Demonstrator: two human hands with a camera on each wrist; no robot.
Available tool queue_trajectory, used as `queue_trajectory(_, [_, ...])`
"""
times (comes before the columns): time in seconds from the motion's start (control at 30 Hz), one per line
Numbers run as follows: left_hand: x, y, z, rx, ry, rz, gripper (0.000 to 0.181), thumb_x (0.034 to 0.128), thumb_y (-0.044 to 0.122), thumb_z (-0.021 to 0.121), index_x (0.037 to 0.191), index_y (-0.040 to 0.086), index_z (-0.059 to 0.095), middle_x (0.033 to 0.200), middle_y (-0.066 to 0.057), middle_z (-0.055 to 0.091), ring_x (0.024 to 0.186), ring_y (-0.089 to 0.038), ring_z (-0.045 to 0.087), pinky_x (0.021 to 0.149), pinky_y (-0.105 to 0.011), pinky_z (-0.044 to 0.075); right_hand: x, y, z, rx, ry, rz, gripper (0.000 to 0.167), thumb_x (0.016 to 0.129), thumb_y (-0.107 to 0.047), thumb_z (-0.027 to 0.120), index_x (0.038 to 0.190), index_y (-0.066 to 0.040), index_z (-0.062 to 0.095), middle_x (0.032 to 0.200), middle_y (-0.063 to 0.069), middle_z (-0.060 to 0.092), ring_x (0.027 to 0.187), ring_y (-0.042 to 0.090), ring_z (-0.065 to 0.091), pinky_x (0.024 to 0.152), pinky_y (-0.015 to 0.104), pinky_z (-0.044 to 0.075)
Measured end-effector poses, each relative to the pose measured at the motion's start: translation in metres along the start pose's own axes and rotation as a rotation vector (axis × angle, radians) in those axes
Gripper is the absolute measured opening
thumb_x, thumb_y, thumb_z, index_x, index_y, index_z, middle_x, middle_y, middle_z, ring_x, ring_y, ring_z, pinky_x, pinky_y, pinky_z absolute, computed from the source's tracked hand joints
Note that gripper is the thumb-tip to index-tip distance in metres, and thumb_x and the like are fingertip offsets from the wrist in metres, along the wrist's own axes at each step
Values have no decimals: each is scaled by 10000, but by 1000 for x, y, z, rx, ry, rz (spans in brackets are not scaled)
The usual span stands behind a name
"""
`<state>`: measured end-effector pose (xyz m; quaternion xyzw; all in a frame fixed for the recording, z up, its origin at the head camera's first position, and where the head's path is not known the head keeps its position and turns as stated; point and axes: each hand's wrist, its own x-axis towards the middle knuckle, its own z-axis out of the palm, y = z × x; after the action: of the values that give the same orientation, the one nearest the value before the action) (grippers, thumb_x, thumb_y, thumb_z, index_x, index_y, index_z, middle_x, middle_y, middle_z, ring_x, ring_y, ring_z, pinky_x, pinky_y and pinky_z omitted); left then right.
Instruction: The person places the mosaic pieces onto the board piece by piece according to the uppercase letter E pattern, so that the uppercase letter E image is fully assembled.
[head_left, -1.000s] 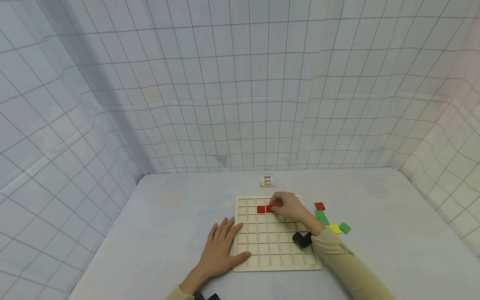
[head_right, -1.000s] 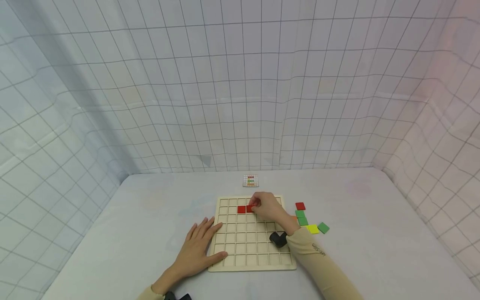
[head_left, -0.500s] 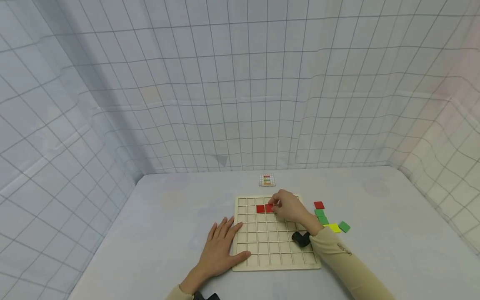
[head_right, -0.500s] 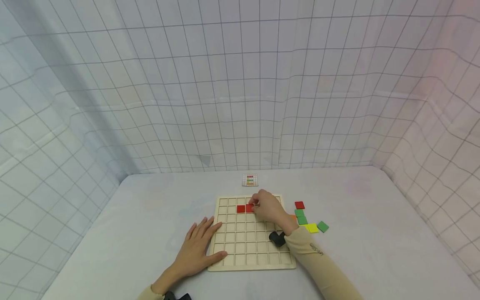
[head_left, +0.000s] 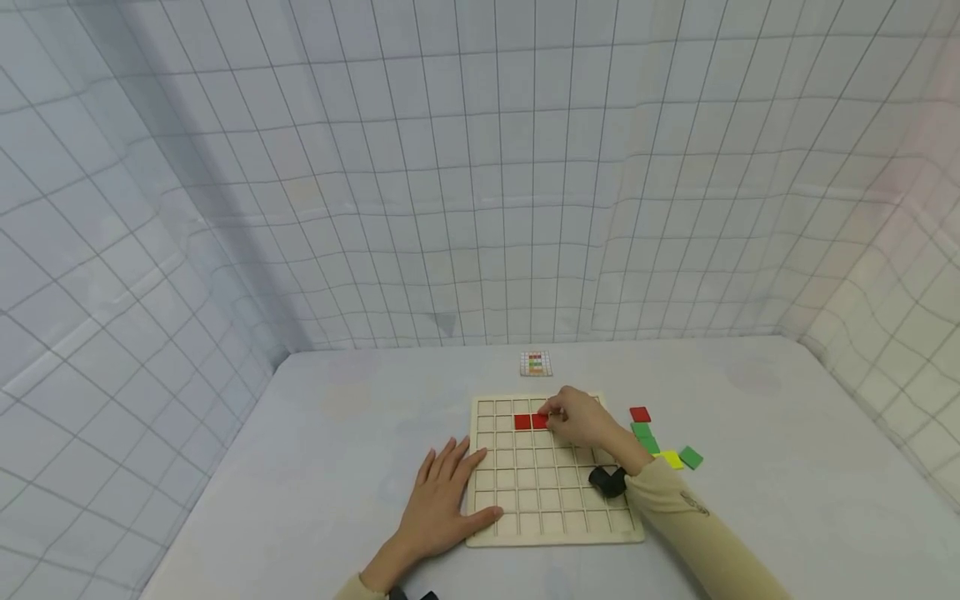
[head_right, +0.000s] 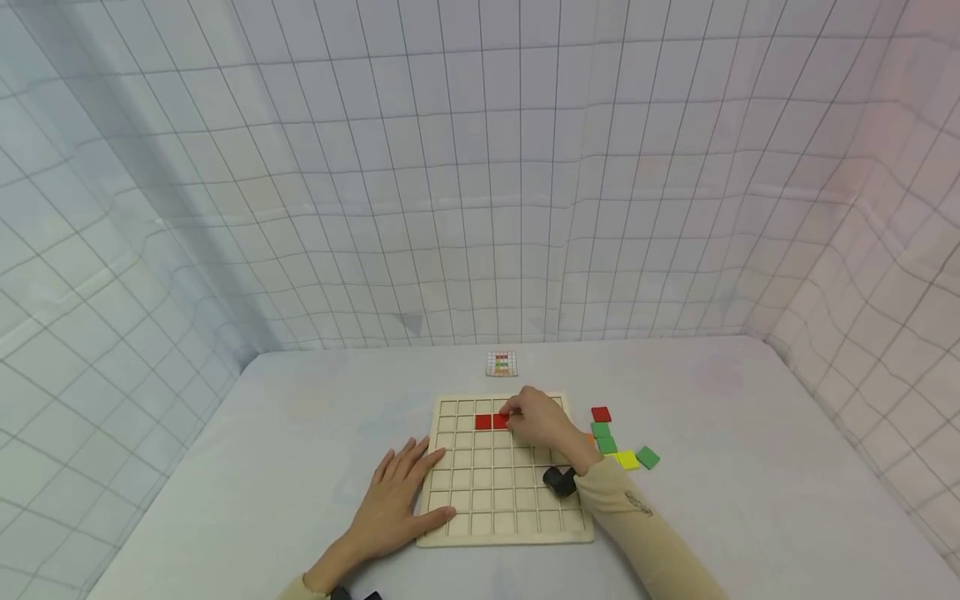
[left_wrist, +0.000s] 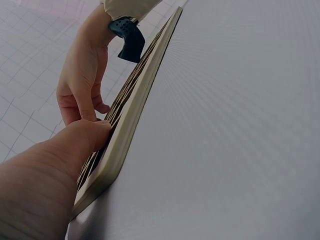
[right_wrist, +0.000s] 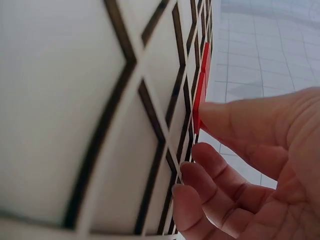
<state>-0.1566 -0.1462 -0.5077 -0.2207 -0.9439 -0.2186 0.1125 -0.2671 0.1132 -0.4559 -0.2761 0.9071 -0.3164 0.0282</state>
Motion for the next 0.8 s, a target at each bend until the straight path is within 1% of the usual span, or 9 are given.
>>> queue_trajectory(0.07, [-1,0,1,6,5,3,799,834,659,549,1435,145,428,1487,-139,333,1385,-335,225,1091,-535,113,-1,4,-1,9,-34,-10,170,878,-65,641,1032,-47,710,883,2,536,711,142,430,612,285,395])
queue_trajectory(0.17, [-1,0,2,7,8,3,807,832,662,550,1443,152,418,1492,-137,326,1389,-331,218,1093,-530,111,-5,10,-3,20,-63,-75,226,882,-85,642,1095,-20,682,917,21,536,746,147,427,650,296,408])
queue_trajectory(0.2, [0,0,2,10,8,4,808,832,665,546,1444,154,415,1493,-136,324,1389,-331,217,1092,-530,111,-7,12,-3,22,-70,-83,241,886,-97,648,1113,-19,675,932,21,540,763,147,436,669,303,418])
queue_trajectory(0.33, [0,0,2,15,2,8,812,834,667,542,1450,157,403,1499,-133,311,1391,-330,209,1091,-532,107,-18,16,-9,51,-86,-140,293,908,-176,659,1151,-13,653,1005,49,552,851,182,508,729,332,463])
queue_trajectory(0.43, [0,0,2,12,-5,5,814,833,669,541,1454,161,398,1504,-127,303,1396,-320,199,1097,-518,95,-27,17,-14,70,-77,-140,306,915,-206,657,1162,-27,644,1061,69,556,910,218,550,754,346,481])
queue_trajectory(0.47, [0,-1,2,11,-7,4,816,833,670,541,1456,163,395,1506,-125,301,1398,-315,196,1100,-511,90,-30,17,-16,76,-67,-132,299,914,-198,656,1160,-28,644,1074,78,560,915,228,556,755,354,484])
queue_trajectory(0.53, [-1,-1,2,10,-9,0,818,831,672,539,1459,167,393,1510,-119,297,1402,-306,190,1105,-500,82,-35,18,-22,51,-32,-97,272,915,-184,651,1144,-36,649,1095,82,575,919,237,568,749,363,489])
queue_trajectory(0.7, [-1,-1,0,9,-13,-4,822,829,671,542,1461,167,391,1511,-119,296,1403,-306,188,1106,-501,79,-48,23,-39,-65,77,68,213,910,-183,650,1084,-67,688,1095,68,628,932,254,588,736,419,500])
queue_trajectory(0.8, [0,-1,0,7,-5,3,816,833,662,547,1455,155,399,1507,-126,302,1397,-320,200,1099,-517,95,-55,30,-49,-118,108,142,220,895,-171,661,1081,-58,693,980,69,643,854,257,584,678,429,491])
